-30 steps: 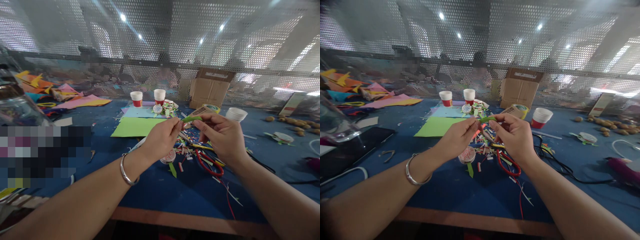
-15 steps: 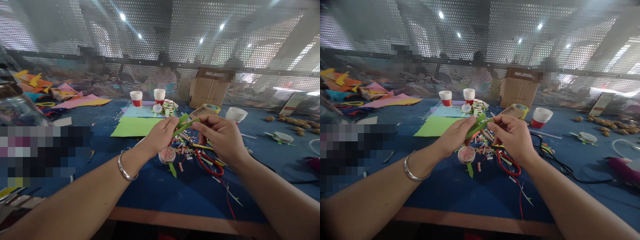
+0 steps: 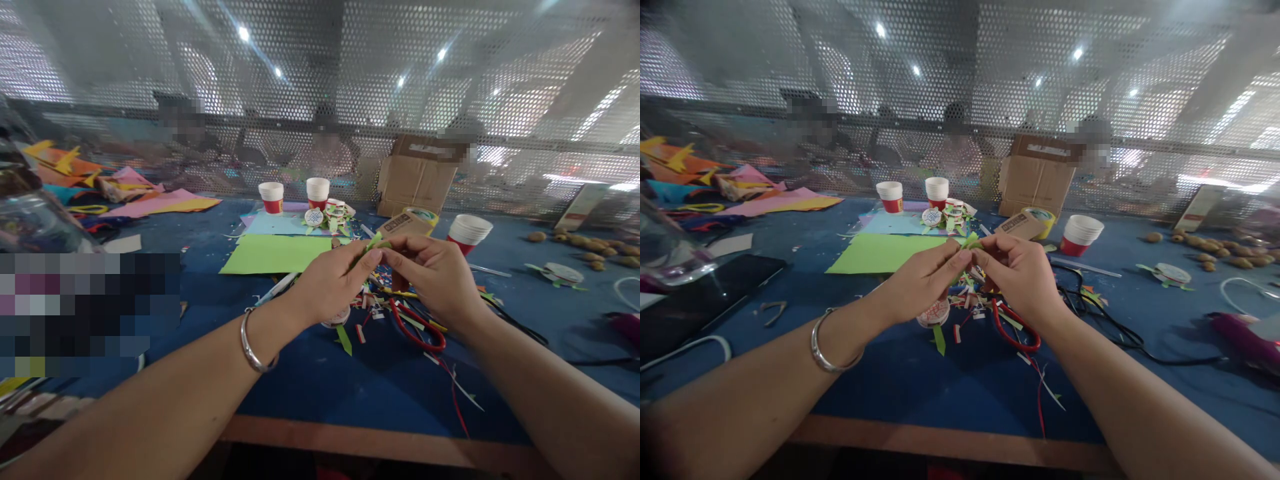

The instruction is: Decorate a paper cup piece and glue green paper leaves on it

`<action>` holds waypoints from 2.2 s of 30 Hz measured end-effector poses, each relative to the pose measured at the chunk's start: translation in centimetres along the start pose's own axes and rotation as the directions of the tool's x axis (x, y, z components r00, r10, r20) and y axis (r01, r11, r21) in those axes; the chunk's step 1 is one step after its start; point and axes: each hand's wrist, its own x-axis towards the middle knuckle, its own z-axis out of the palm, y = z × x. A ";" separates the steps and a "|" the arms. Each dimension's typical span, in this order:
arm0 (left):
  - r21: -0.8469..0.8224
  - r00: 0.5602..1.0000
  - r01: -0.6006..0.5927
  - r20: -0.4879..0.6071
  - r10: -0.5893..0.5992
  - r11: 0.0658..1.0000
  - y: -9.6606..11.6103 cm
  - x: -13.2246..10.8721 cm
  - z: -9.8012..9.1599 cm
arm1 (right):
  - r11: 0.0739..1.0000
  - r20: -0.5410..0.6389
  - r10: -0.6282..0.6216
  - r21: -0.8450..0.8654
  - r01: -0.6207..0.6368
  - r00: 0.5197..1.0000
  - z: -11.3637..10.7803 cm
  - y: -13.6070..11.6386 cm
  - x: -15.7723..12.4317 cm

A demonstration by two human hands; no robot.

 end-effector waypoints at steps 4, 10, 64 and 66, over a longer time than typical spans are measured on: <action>0.030 0.999 -0.030 0.030 0.029 0.999 0.0 0.0 0.1 | 1.000 -0.008 0.016 -0.006 -0.016 1.000 0.0 -0.2 -0.1; 0.050 0.998 -0.067 0.020 0.066 0.996 -0.2 0.0 0.1 | 1.000 -0.007 -0.004 -0.015 0.004 1.000 0.0 -0.3 -0.1; 0.002 0.978 -0.129 -0.167 0.127 0.992 0.0 0.0 0.6 | 0.977 -0.094 0.068 0.209 -0.047 0.993 0.6 -0.1 -0.3; -0.003 0.974 -0.146 -0.174 0.143 0.989 -0.1 0.0 0.7 | 0.979 -0.096 0.060 0.198 -0.040 0.994 0.6 -0.1 -0.3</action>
